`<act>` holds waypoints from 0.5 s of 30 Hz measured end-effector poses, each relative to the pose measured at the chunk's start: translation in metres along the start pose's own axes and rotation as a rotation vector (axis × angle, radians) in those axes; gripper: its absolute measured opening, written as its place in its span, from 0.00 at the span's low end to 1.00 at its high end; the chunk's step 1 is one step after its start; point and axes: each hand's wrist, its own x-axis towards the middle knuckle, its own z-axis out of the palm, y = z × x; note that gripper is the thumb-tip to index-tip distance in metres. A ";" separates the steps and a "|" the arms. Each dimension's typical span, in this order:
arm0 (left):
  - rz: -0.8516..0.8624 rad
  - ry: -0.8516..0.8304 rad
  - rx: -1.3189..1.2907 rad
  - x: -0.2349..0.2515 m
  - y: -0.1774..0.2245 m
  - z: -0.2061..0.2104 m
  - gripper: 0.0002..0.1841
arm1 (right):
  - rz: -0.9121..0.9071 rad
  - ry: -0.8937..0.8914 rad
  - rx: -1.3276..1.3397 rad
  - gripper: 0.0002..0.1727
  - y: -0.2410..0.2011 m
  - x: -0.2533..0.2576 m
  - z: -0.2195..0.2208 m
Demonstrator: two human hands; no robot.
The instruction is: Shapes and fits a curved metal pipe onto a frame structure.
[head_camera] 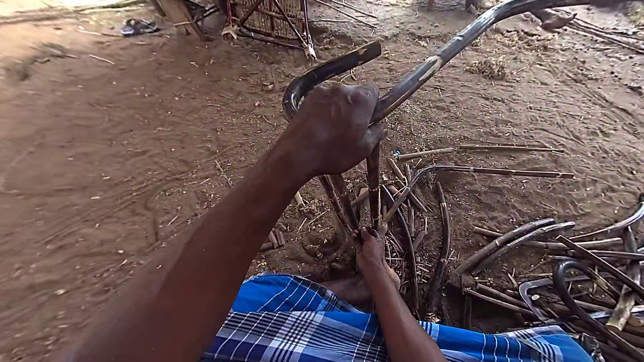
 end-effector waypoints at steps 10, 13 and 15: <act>0.002 -0.003 0.001 -0.001 -0.001 -0.001 0.17 | 0.005 -0.076 0.009 0.10 0.000 -0.001 -0.006; -0.010 -0.001 -0.019 0.000 0.001 -0.002 0.16 | -0.051 -0.094 -0.024 0.09 0.000 -0.002 -0.005; -0.014 -0.005 -0.016 0.000 0.002 -0.002 0.17 | -0.072 -0.101 -0.030 0.08 0.000 -0.003 -0.004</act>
